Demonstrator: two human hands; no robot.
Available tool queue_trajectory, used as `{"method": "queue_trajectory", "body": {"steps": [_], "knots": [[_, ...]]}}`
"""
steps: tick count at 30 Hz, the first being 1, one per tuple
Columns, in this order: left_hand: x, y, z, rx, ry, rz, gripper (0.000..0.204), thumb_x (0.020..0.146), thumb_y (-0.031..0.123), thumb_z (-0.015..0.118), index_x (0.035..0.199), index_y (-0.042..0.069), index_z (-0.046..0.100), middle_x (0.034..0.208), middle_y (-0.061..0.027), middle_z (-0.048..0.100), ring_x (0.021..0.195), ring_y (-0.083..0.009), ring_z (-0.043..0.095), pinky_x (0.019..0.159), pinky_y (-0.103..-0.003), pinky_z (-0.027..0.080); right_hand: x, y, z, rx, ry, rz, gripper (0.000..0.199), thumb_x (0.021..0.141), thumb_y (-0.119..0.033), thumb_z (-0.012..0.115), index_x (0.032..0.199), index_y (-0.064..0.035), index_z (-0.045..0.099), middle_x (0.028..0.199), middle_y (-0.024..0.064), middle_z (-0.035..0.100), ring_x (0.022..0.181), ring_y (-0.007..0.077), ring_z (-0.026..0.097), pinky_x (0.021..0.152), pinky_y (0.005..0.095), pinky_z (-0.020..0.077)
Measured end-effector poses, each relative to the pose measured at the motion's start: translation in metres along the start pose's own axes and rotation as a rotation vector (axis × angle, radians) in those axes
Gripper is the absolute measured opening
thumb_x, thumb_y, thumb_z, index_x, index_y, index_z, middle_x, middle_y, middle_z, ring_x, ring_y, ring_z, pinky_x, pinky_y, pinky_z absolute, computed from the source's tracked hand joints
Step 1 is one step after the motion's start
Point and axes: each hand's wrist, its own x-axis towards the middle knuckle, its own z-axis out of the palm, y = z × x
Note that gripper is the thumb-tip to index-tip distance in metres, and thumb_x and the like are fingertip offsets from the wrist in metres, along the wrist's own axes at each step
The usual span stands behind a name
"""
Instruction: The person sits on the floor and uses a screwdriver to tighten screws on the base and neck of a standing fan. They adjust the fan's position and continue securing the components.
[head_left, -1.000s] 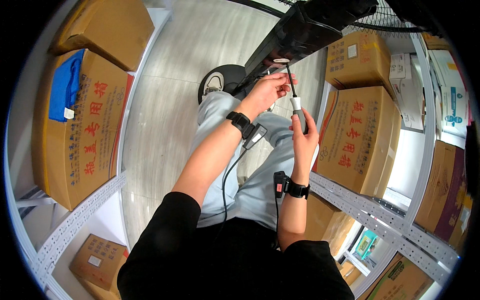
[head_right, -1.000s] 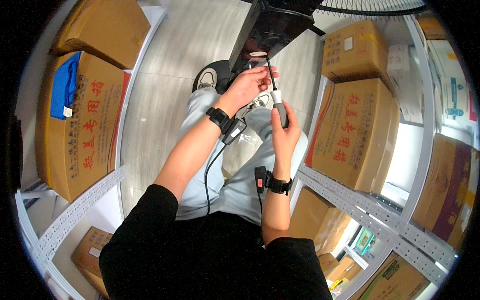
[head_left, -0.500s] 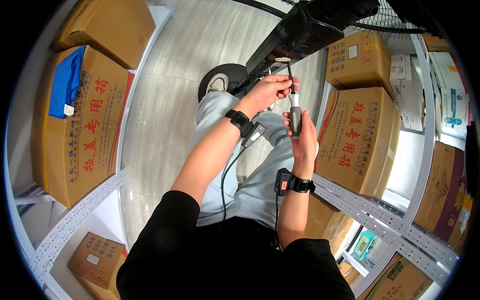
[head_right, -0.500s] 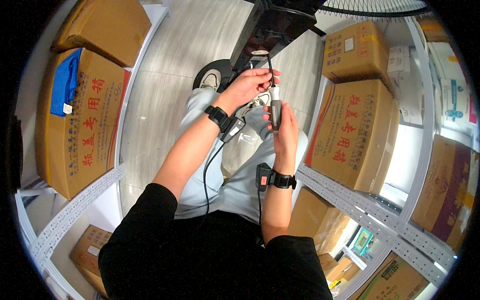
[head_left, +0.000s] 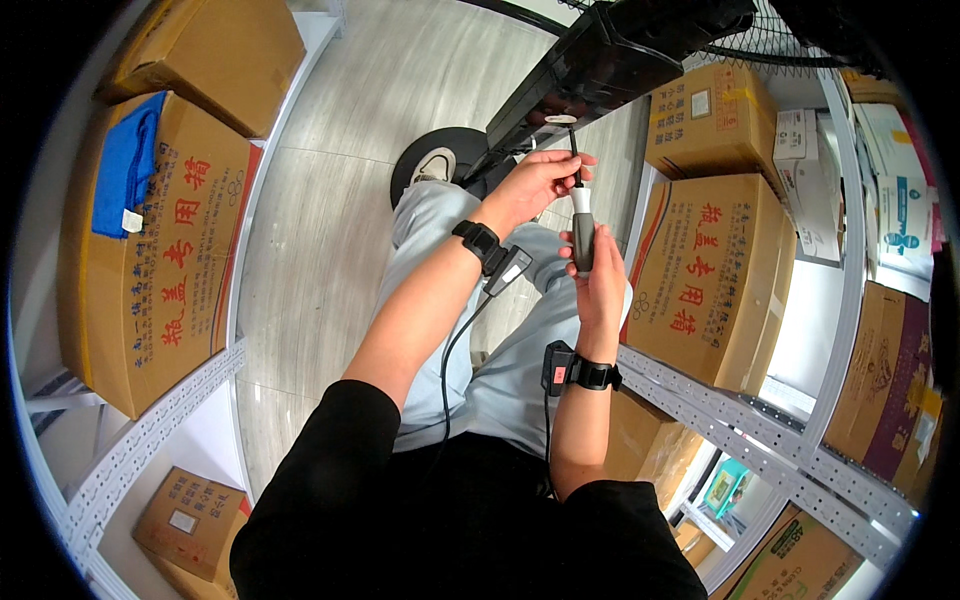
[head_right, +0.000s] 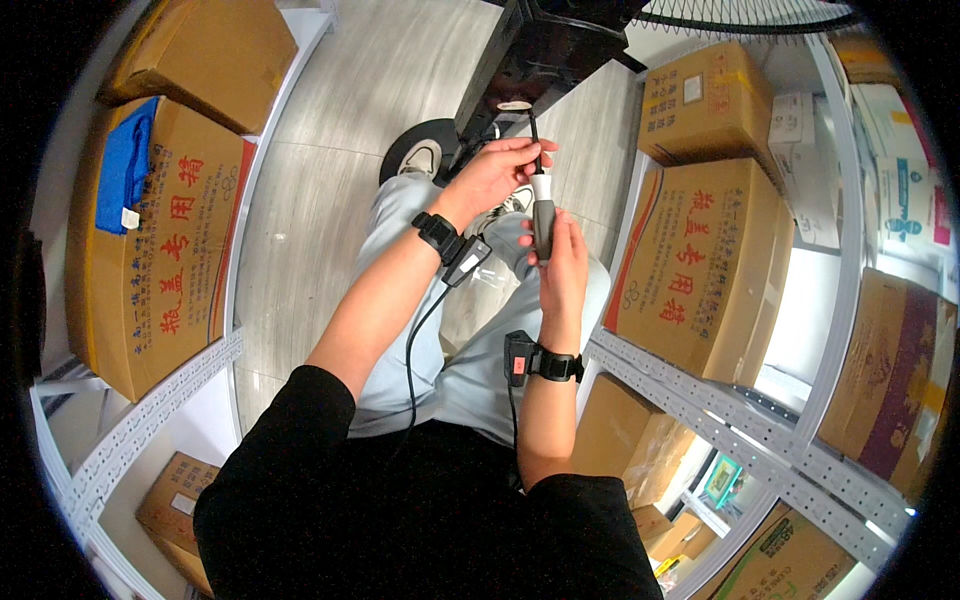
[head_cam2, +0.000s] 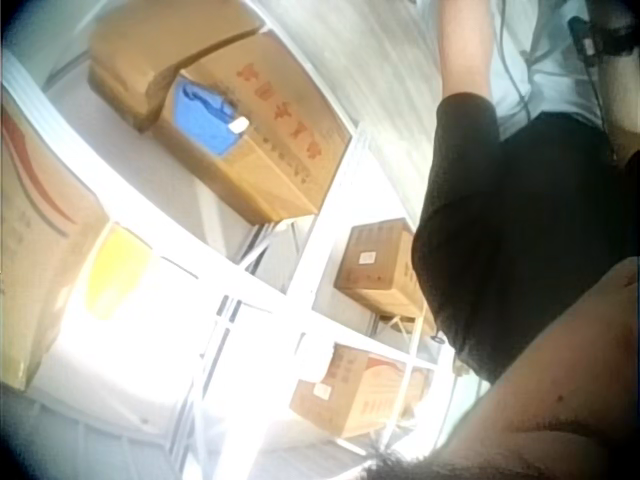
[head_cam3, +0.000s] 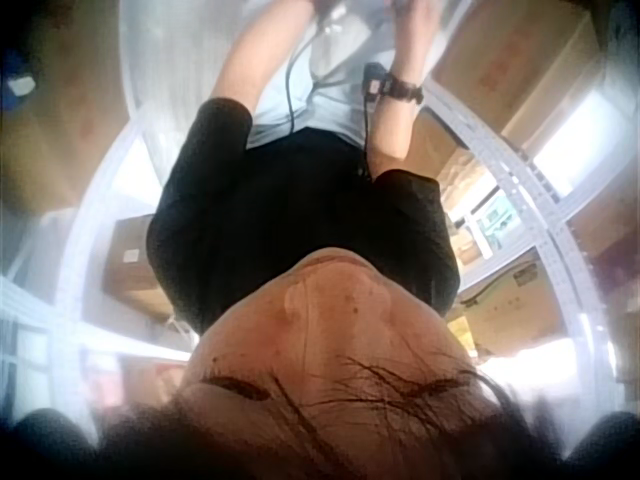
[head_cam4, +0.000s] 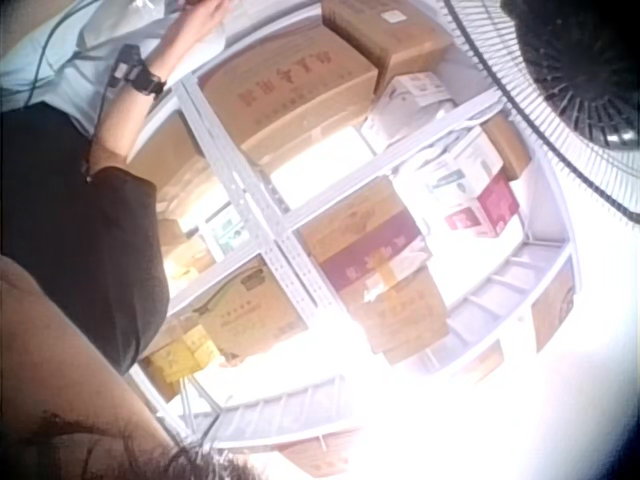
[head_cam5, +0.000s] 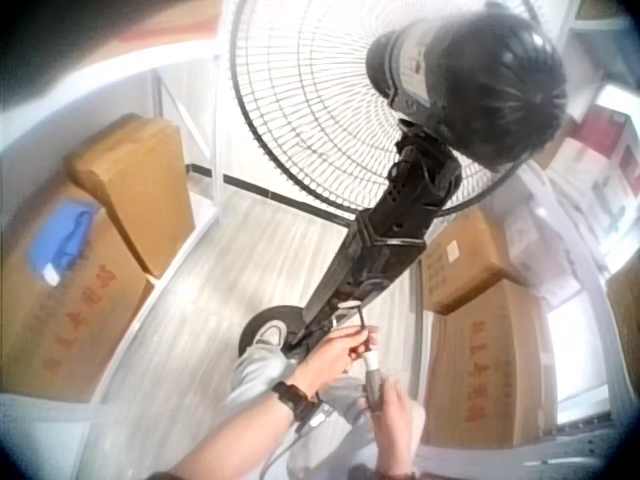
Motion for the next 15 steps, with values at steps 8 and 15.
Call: {"method": "queue_trajectory", "body": {"steps": [8,15], "knots": [[0.003,-0.004,-0.003,0.058,0.055,0.040,0.024,0.094,0.014,0.056,0.110,-0.002,0.062,0.094,-0.0038,0.064,0.071,-0.0031,0.048,0.068,-0.017,0.039,-0.002,0.002,0.003,-0.159,0.108,-0.056,0.038,0.091,-0.025,0.063,0.120,-0.0027,0.052,0.101,0.0078,0.059,0.080,0.0107,0.061,0.058,0.0223,0.0461],[0.003,-0.003,-0.001,0.041,0.024,0.042,0.028,0.095,0.013,0.053,0.118,-0.002,0.058,0.097,-0.0034,0.062,0.072,-0.0030,0.047,0.068,-0.017,0.038,-0.002,0.009,0.003,-0.203,0.105,-0.106,0.037,0.091,-0.025,0.063,0.118,-0.0026,0.053,0.097,0.0065,0.061,0.077,0.0107,0.062,0.057,0.0220,0.0452]]}}
